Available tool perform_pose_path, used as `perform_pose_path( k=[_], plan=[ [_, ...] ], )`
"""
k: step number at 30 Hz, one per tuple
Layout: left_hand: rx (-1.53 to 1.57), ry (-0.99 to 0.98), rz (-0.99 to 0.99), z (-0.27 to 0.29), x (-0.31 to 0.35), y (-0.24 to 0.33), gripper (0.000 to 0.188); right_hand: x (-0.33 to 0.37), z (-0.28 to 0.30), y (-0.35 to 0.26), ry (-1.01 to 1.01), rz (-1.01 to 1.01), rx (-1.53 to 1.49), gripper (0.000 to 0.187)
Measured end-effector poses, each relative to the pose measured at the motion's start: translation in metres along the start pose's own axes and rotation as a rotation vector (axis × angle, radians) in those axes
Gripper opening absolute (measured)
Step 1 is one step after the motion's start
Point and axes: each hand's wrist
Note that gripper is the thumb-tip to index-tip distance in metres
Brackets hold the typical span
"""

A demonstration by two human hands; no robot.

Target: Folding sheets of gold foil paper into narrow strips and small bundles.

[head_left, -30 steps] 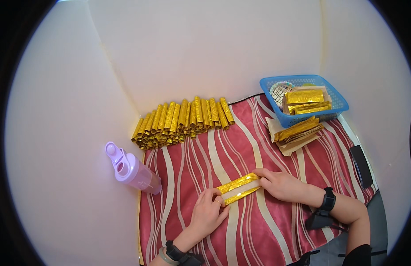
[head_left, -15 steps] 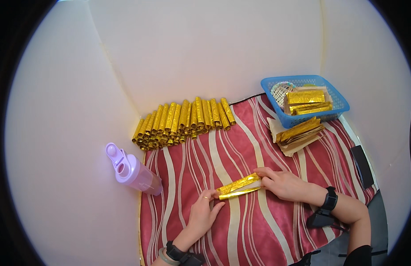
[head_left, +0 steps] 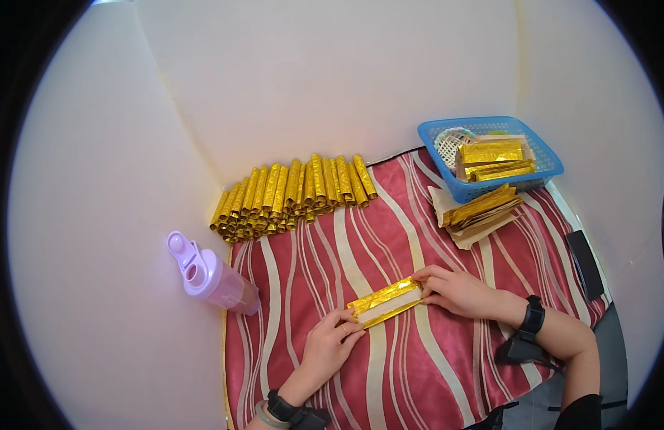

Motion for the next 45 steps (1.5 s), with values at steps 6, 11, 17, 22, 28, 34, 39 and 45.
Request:
perform_pose_path(
  k=[6,11,17,22,28,34,39,45],
  plan=[
    [0.118,0.023,0.083,-0.001,0.001,0.005,0.013,-0.002,-0.004,0.006,0.14,0.146,-0.008,0.016],
    [0.27,0.079,0.206,-0.001,-0.005,0.009,0.008,-0.007,0.005,-0.002,0.158,0.145,0.155,0.011],
    [0.312,0.15,0.271,-0.008,-0.018,0.001,0.007,-0.022,0.009,0.01,0.045,-0.009,0.108,0.011],
    [0.201,0.154,0.255,-0.006,-0.032,-0.003,0.01,-0.031,0.007,0.017,-0.019,-0.1,0.031,0.011],
    [0.143,0.104,0.312,-0.002,-0.035,-0.006,0.016,-0.025,-0.005,0.021,0.091,-0.009,0.072,0.012],
    [0.153,0.079,0.3,-0.002,-0.038,-0.01,0.026,-0.026,-0.002,0.023,0.068,-0.036,0.007,0.014],
    [0.14,0.064,0.265,-0.001,-0.039,-0.009,0.026,-0.026,-0.006,0.023,0.121,-0.044,0.028,0.017],
    [0.181,0.036,0.318,-0.002,-0.037,-0.011,0.02,-0.026,-0.002,0.022,0.078,0.015,0.039,0.022]
  ],
)
Point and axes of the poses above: each hand's wrist, its own x-axis away from the middle knuckle, its own z-axis out of the back of the hand, y = z × x, and after that the axes turned 13 degrees about z, right-handed
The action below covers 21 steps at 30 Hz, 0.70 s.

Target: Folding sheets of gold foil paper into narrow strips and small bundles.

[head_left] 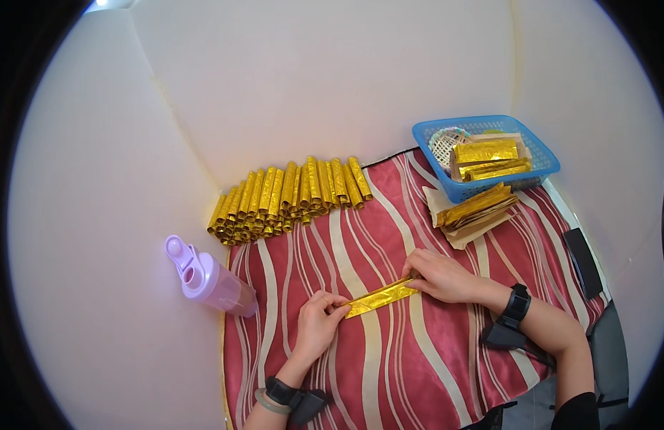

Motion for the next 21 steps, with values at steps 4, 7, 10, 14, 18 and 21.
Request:
perform_pose_path(
  k=[4,7,10,14,18,21],
  plan=[
    [0.036,-0.001,-0.084,0.001,0.002,-0.003,0.017,-0.002,0.003,-0.005,-0.056,-0.099,-0.071,0.022],
    [0.026,-0.02,-0.092,0.004,0.004,-0.002,0.015,-0.001,0.002,-0.003,-0.046,-0.112,-0.253,0.019],
    [0.058,-0.008,-0.104,0.003,0.006,0.006,0.015,0.003,0.002,0.0,0.012,0.045,-0.182,0.017],
    [0.039,0.006,-0.219,0.005,0.004,-0.002,0.017,0.004,0.004,0.001,0.009,0.092,-0.151,0.016],
    [0.028,0.006,-0.239,0.008,0.008,0.004,0.016,0.003,0.01,-0.001,0.032,0.175,-0.064,0.015],
    [-0.022,0.046,-0.239,0.011,0.012,0.014,0.011,0.003,0.015,-0.001,0.076,0.321,-0.012,0.015]
  ],
)
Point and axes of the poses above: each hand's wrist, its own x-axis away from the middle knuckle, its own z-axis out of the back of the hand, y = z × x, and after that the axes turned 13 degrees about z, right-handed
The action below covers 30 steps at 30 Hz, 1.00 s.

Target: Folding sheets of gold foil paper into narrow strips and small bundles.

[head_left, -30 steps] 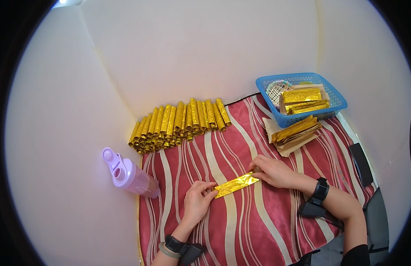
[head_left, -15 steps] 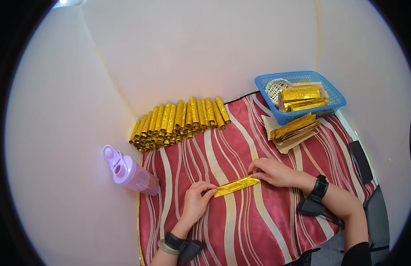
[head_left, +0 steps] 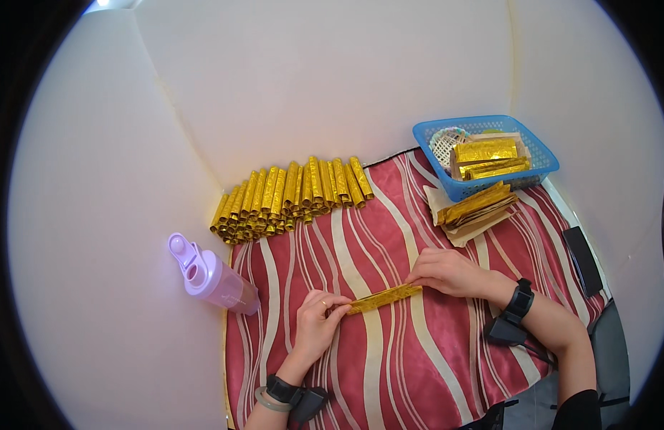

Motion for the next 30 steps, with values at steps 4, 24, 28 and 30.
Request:
perform_pose_path(
  k=[4,24,28,30],
  plan=[
    [-0.179,0.129,-0.318,0.003,-0.001,-0.001,0.012,0.0,0.005,-0.002,0.012,0.078,0.194,0.016],
    [-0.512,0.145,-0.683,0.011,-0.001,-0.007,0.031,-0.001,0.01,-0.006,-0.086,0.355,0.5,0.025],
    [-0.651,0.135,-0.81,0.016,0.003,-0.003,0.027,0.001,0.01,-0.005,-0.091,0.406,0.549,0.024],
    [-0.702,0.136,-0.886,0.017,0.006,0.001,0.027,0.003,0.008,-0.005,-0.143,0.42,0.556,0.022]
  ],
)
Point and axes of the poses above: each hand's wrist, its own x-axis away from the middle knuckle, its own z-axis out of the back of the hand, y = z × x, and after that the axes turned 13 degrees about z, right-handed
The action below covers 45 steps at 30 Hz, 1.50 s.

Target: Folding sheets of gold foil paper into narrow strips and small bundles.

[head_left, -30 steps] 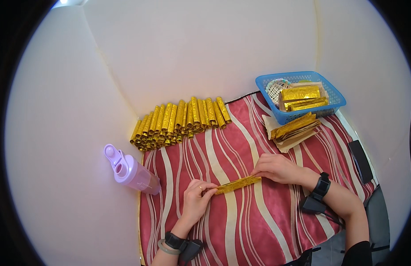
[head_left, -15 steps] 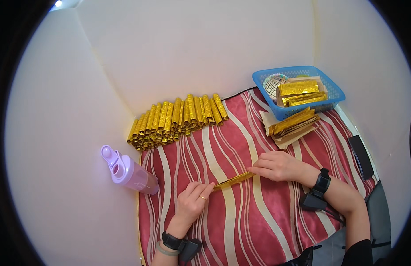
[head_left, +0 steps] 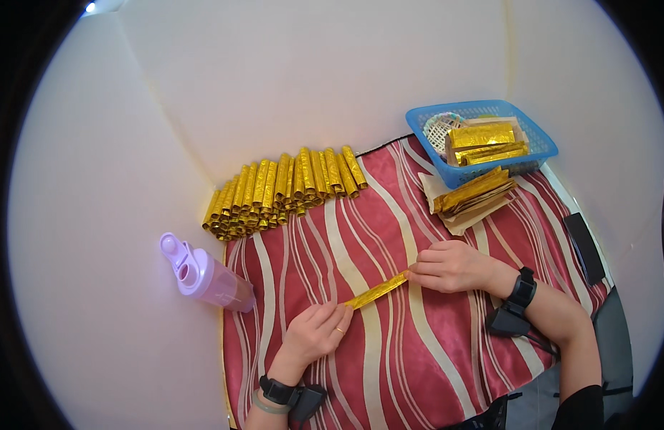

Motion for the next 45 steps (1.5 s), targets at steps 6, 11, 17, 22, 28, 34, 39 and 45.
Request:
perform_pose_path(
  k=[6,11,17,22,28,34,39,45],
  plan=[
    [0.054,-0.156,-0.078,0.0,-0.001,0.006,0.016,0.0,-0.001,-0.004,-0.058,0.025,-0.135,0.019],
    [0.348,-0.257,0.172,-0.006,-0.006,0.006,0.011,0.001,-0.004,-0.007,-0.058,-0.043,-0.208,0.02],
    [0.438,-0.333,0.283,-0.014,-0.01,0.001,0.032,-0.002,0.001,-0.009,-0.129,-0.062,-0.21,0.025],
    [0.36,-0.404,0.238,-0.018,-0.011,0.001,0.047,-0.006,0.003,-0.009,-0.158,-0.038,-0.22,0.03],
    [0.368,-0.511,0.251,-0.017,-0.013,0.003,0.056,-0.01,0.008,-0.01,-0.212,-0.045,-0.193,0.03],
    [0.373,-0.536,0.269,-0.017,-0.011,0.004,0.058,-0.011,0.001,-0.013,-0.179,-0.03,-0.219,0.027],
    [0.349,-0.382,0.211,-0.018,-0.013,0.009,0.056,-0.013,-0.006,-0.031,-0.118,-0.067,-0.26,0.029],
    [0.253,-0.522,0.191,-0.02,-0.005,0.007,0.058,-0.008,0.0,-0.042,-0.14,-0.175,-0.268,0.041]
  ],
)
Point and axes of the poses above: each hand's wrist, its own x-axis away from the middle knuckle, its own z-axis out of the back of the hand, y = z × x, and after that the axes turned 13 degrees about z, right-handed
